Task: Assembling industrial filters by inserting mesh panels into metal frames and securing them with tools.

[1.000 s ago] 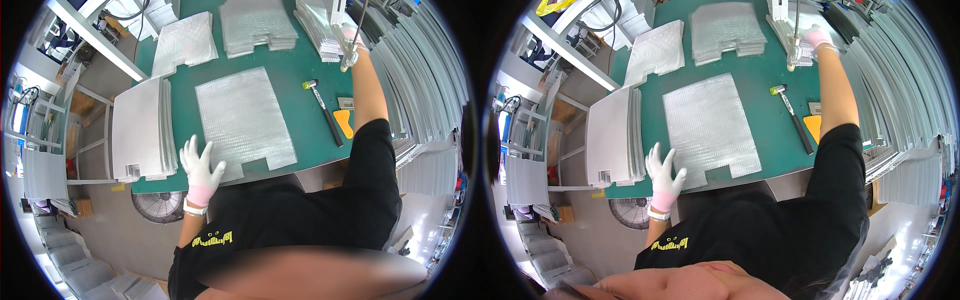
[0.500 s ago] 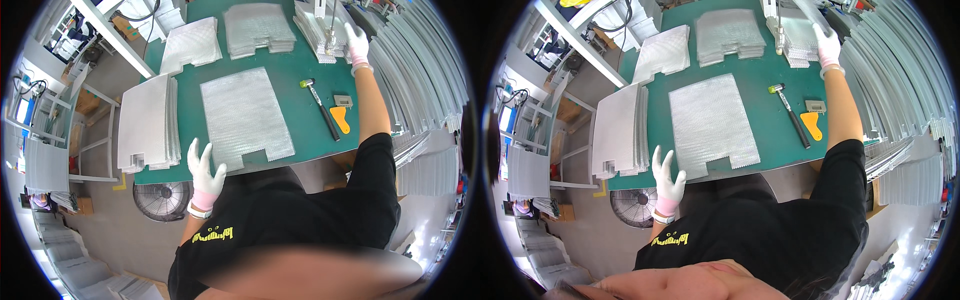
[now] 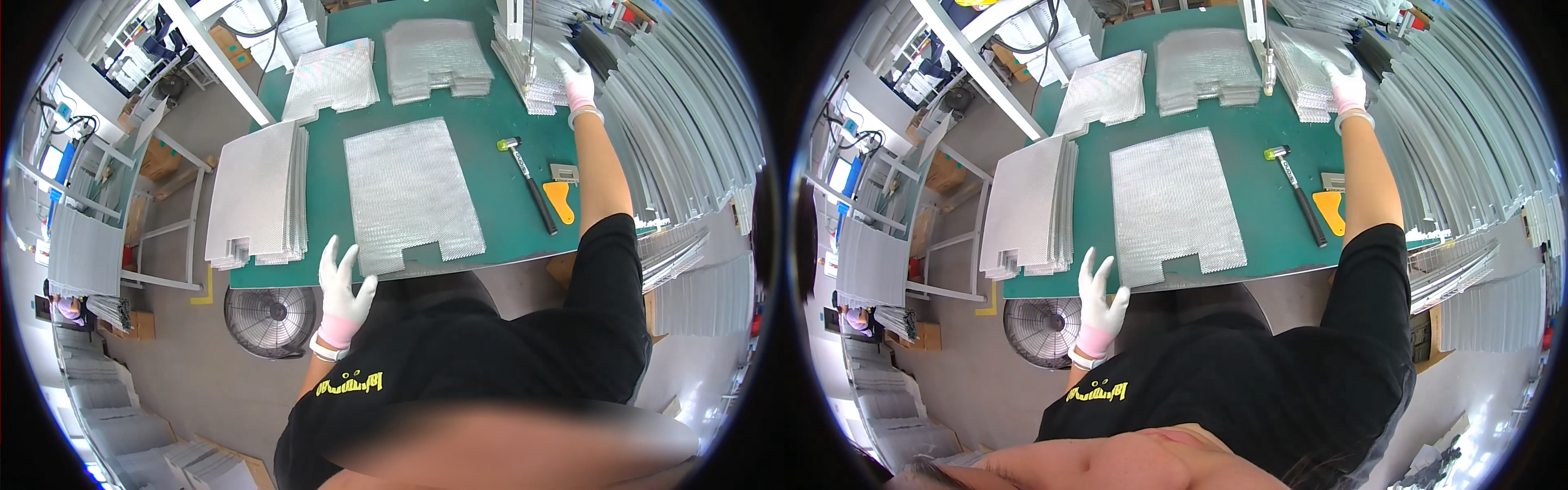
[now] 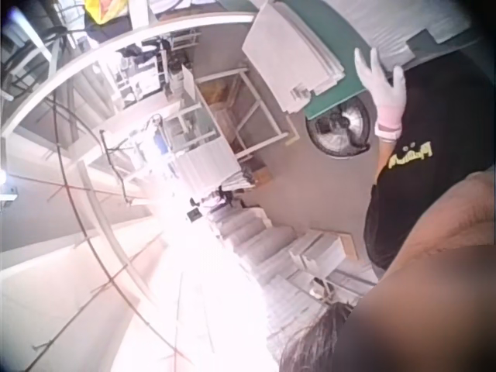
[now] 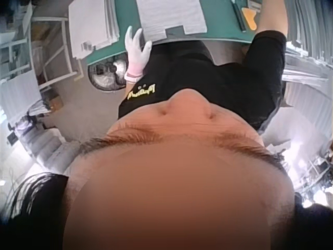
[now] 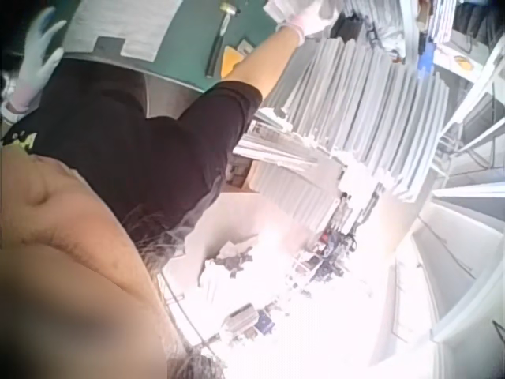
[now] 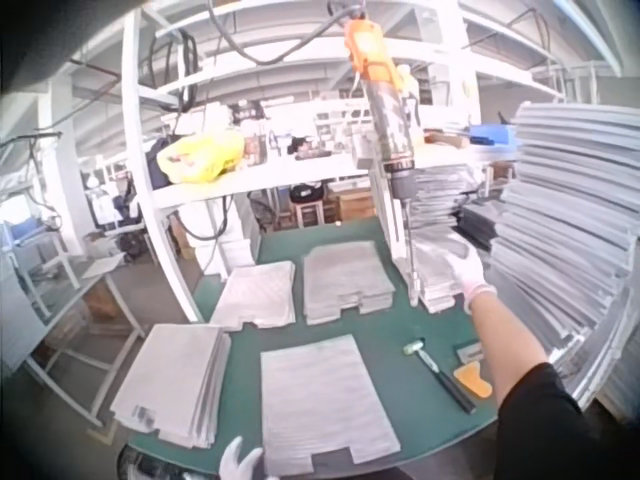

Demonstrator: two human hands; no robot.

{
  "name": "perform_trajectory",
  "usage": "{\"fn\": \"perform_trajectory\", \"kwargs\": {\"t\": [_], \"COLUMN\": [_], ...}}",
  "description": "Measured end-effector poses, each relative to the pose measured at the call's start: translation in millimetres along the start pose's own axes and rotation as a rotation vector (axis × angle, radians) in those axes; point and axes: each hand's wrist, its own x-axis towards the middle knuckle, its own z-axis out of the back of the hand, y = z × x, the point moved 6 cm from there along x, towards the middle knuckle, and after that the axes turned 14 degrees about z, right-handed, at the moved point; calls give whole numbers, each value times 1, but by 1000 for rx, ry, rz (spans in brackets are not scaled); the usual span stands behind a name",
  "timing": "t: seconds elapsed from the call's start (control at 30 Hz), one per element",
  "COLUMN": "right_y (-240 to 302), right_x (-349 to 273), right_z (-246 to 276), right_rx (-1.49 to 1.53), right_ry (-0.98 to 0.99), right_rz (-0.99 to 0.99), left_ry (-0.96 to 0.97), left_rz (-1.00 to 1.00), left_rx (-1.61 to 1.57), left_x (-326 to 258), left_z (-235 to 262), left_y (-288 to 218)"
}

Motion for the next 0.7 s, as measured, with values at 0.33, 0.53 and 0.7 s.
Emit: {"fn": "perform_trajectory", "kwargs": {"t": [0.33, 0.53, 0.7], "right_y": [20, 128, 239], "right_x": [-7, -88, -283], "right_z": [13, 24, 10], "right_rx": [575, 851, 700], "right_ry": [-364, -220, 127], "right_rz": [136, 450, 646], "left_ry": [36, 133, 408], "left_rz": [-29, -100, 240], "left_rx": [-69, -181, -1242], "left_x": [5, 17, 38], "left_z": [-9, -13, -59], "left_y": [-10, -21, -69]}}
